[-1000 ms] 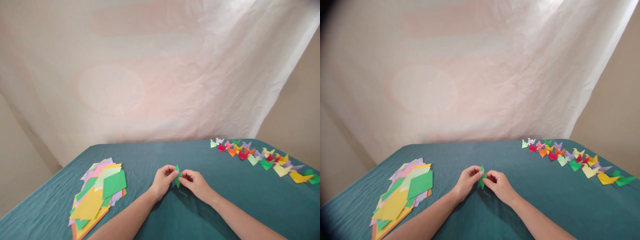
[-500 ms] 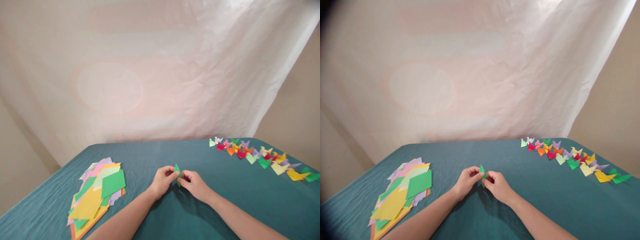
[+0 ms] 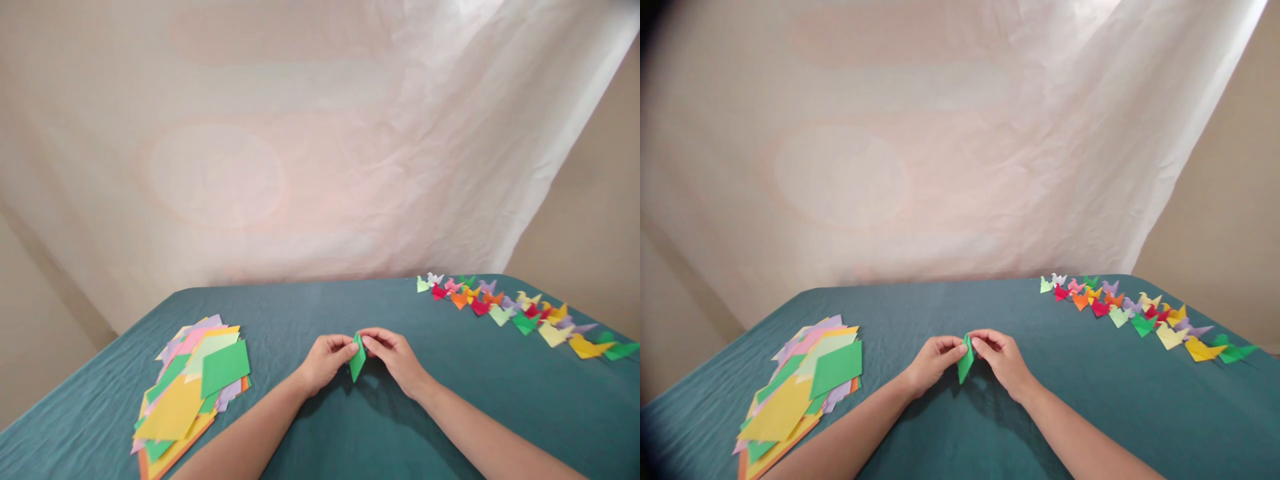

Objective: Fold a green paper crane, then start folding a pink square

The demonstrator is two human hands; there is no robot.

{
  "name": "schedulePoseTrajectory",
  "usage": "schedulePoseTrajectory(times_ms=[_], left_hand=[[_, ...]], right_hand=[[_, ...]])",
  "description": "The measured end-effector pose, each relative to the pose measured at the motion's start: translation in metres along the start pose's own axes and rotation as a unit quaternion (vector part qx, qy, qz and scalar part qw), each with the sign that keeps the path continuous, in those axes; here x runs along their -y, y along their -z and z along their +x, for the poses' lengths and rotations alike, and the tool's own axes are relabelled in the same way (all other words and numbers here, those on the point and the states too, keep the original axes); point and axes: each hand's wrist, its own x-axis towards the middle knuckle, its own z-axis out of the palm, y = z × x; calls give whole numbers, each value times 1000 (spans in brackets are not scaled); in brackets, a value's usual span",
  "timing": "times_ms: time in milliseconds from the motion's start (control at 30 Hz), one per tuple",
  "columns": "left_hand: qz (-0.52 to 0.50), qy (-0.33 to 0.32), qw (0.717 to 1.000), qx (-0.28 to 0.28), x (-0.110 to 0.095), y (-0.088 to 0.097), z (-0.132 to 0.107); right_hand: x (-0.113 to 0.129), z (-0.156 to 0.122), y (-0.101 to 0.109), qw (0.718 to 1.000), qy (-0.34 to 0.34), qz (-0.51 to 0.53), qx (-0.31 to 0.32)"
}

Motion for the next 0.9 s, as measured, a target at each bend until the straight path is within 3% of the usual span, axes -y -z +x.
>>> schedulePoseTrajectory(times_ms=[367, 567, 900], left_hand=[[8, 6, 1000, 16, 0, 0, 0], [8, 8, 1000, 11, 2, 0, 0], [11, -12, 1000, -22, 4, -4, 1]], right_hand=[[-3, 0, 2, 1000, 14, -6, -12], [-7, 1, 4, 996, 79, -39, 1], [-2, -3, 0, 975, 161, -147, -35]])
